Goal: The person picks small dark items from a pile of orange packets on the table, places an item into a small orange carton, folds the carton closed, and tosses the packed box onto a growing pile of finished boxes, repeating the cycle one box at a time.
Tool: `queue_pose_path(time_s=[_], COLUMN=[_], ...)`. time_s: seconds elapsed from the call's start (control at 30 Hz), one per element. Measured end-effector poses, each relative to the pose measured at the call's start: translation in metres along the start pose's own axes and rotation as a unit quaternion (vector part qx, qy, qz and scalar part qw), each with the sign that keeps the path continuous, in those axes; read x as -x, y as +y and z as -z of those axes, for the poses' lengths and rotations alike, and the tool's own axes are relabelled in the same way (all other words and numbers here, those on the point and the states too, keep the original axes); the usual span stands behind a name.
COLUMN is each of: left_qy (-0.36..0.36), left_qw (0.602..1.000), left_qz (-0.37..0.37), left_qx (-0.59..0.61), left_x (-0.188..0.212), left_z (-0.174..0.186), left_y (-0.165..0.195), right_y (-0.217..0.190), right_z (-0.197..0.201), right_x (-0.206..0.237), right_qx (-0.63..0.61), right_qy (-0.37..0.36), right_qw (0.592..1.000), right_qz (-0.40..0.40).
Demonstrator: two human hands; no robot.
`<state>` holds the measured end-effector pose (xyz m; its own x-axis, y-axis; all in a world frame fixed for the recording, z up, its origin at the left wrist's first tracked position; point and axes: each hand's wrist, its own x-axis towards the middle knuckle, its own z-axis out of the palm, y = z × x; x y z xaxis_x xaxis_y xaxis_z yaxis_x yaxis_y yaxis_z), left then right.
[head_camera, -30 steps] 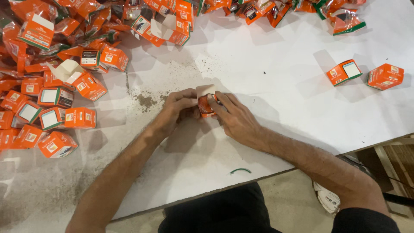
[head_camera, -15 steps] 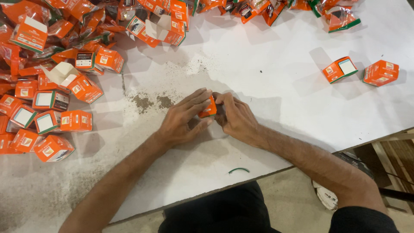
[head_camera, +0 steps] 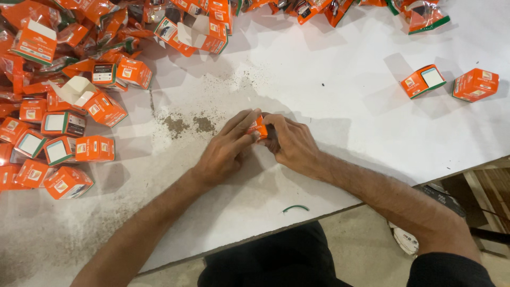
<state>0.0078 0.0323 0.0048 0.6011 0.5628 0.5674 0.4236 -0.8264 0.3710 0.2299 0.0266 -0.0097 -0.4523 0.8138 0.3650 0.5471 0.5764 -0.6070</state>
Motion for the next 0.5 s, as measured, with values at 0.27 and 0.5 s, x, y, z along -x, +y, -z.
queue_pose_path(time_s=[0.27, 0.5], left_qy=[0.055, 0.13], left_qw=[0.943, 0.97], left_qz=[0.051, 0.166], left_qx=[-0.325, -0.125], left_x=[-0.02, -0.109], left_z=[0.057, 0.018], left_y=[-0.057, -0.155], right_y=[0.003, 0.008], right_z=[-0.002, 0.0], right_x=[-0.009, -0.008], right_qx=[-0.027, -0.056], right_qy=[0.015, 0.039], right_qw=[1.0, 0.998], right_qz=[0.002, -0.004])
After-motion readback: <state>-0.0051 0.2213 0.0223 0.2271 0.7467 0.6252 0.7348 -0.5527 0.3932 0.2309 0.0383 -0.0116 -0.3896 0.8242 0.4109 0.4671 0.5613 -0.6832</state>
